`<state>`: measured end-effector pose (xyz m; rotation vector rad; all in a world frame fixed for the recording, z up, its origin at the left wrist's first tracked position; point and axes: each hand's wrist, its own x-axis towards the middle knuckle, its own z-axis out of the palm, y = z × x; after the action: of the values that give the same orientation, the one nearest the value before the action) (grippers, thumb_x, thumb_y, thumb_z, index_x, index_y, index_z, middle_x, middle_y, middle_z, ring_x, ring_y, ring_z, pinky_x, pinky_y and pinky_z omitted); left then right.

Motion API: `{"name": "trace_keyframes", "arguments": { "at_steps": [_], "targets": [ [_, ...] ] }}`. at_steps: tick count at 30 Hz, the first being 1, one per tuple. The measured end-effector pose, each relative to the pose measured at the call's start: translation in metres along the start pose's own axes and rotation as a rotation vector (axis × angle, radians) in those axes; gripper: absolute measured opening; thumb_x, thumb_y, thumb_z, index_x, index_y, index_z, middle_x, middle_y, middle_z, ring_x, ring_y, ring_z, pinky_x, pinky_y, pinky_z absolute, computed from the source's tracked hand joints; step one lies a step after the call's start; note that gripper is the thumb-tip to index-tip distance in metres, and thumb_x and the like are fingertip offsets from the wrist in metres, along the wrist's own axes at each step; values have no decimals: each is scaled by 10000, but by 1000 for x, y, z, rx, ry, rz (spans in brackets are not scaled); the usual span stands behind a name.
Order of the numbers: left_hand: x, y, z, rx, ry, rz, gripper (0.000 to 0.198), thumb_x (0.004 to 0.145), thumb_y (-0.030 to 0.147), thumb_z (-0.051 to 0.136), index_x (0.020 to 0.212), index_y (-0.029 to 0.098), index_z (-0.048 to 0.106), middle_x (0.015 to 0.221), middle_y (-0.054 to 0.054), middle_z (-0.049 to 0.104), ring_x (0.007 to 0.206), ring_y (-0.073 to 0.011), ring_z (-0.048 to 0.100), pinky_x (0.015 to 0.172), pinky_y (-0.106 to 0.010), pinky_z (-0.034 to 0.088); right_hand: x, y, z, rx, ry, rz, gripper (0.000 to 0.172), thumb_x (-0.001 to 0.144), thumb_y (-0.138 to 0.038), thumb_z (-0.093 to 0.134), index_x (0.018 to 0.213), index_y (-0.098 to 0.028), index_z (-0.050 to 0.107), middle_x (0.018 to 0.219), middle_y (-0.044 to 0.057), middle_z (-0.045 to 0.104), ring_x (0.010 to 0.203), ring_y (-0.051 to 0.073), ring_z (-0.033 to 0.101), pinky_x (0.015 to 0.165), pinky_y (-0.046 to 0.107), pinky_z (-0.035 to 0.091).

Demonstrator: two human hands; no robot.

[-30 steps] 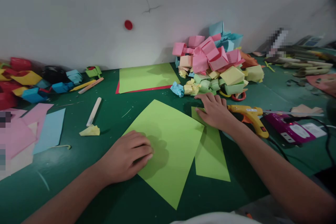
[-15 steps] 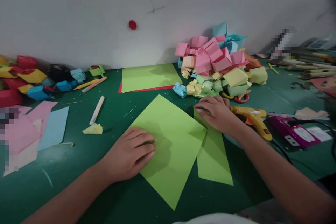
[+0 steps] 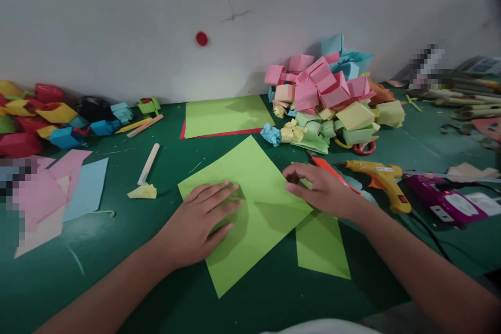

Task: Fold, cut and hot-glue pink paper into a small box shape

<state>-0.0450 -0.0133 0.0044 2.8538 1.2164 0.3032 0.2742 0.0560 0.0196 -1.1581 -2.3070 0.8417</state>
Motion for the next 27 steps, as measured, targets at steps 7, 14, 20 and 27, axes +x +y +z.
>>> {"name": "trace_keyframes", "arguments": {
  "at_steps": [7,14,20,27],
  "targets": [
    [-5,-2,-3,-105,-79,148,577,900,98,449,1453,247,523,1547,-26,525,1461,-251,449,1222,-485,333,-3,5,1,27,13,-35,331,1041,-307,407,1347,-264,522,1007,49,691,860,200,650,772,352,550],
    [-2,-6,-6,-233,-22,279,586,802,32,426,1342,210,567,1498,-53,578,1458,-225,455,1224,-448,354,-2,13,2,-392,211,-297,737,930,-169,571,1587,-305,269,1404,144,521,1268,335,490,984,522,491],
    [-1,-4,-9,-306,58,330,344,877,63,435,1159,158,607,1295,-139,695,1332,-260,575,1184,-476,431,-6,4,2,-555,258,-513,557,891,-50,564,1305,-411,657,1418,90,470,1285,322,458,1012,524,428],
    [-6,5,-12,-224,-28,236,405,950,324,581,1332,188,593,1435,-122,624,1394,-291,530,1235,-512,356,-6,5,-3,-467,144,-419,344,867,-94,552,1031,-291,781,1276,66,675,1138,301,491,955,487,454]
  ]
}}
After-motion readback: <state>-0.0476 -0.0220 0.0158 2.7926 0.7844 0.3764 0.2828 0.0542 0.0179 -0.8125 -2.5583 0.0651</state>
